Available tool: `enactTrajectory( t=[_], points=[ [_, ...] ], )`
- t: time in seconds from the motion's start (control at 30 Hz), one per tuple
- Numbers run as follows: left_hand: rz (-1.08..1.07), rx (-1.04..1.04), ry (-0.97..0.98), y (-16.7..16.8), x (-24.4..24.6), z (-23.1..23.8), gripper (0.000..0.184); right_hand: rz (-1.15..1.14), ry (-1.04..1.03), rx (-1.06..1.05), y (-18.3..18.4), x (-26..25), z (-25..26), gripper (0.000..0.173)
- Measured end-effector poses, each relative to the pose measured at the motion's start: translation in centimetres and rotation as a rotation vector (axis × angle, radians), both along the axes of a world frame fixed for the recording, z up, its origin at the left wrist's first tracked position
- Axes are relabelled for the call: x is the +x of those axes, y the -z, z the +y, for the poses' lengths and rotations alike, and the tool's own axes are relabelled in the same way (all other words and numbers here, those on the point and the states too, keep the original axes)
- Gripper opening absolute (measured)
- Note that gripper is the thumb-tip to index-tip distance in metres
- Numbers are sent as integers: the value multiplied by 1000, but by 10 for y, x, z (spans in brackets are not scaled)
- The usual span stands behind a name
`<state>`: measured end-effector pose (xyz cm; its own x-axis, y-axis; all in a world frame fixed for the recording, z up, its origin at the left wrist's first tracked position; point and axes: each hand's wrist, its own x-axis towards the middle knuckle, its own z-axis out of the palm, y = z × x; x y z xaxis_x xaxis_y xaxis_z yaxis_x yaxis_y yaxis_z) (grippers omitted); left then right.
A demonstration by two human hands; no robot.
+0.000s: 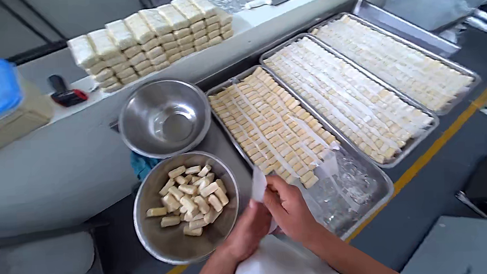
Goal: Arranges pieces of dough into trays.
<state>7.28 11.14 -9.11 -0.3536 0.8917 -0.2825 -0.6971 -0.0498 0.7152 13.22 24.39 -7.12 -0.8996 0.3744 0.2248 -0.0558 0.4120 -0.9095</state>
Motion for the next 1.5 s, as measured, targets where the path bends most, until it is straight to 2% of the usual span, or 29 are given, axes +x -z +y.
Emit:
enactTrajectory(
  t=[0.03, 0.07, 0.13, 0.17, 0.23, 0.33, 0.43, 0.53, 0.63, 0.73, 0.8, 0.9, 0.97, 1.03, 1.17, 1.27, 1.37, 1.5],
  points=[
    [-87, 24, -16, -4, 2, -4, 95, 24, 5, 42, 2, -7, -6, 22],
    [-155, 20, -64, -8, 3, -10, 82, 32, 8, 146, 6, -12, -12, 22],
    [-202, -27, -209, -11, 0, -21, 54, 53, -23, 457, 14, -23, -22, 20],
    [-213, -78, -298, -12, -3, -27, 49, 46, -52, 588, 18, -28, -27, 19],
    [-232, -186, -498, -11, -10, -41, 41, -7, -138, 709, 26, -35, -41, 22],
    [-184, -246, -684, -1, -18, -64, 32, -157, -367, 634, 28, -43, -65, 32],
    [-88, -260, -832, 6, -24, -92, 30, -325, -584, 402, 18, -48, -80, 57],
    [76, -340, -1047, 19, -46, -145, 28, -240, -518, 262, 16, -42, -76, 59],
    [228, -605, -1198, 67, -82, -231, 41, -187, -405, 207, 22, -34, -56, 46],
    [49, -944, -1081, 142, -108, -308, 58, -191, -365, 164, 34, -21, -42, 39],
    [-32, -1114, -934, 183, -119, -338, 64, -210, -355, 146, 38, -11, -41, 38],
    [-171, -1205, -830, 209, -135, -359, 77, -237, -362, 128, 36, 1, -44, 36],
    [-269, -1144, -884, 211, -143, -368, 85, -253, -363, 116, 34, 7, -46, 35],
    [-282, -1139, -922, 213, -151, -372, 84, -259, -350, 114, 31, 11, -45, 36],
    [-135, -1184, -969, 202, -164, -375, 53, -261, -305, 110, 32, 19, -35, 36],
    [47, -1153, -1008, 177, -164, -365, 45, -270, -259, 129, 35, 23, -22, 34],
    [203, -1027, -1092, 137, -155, -352, 41, -331, -178, 260, 39, 23, -3, 35],
    [393, -834, -1118, 100, -141, -316, 37, -602, -17, 381, 45, 21, 60, 29]
  ],
)
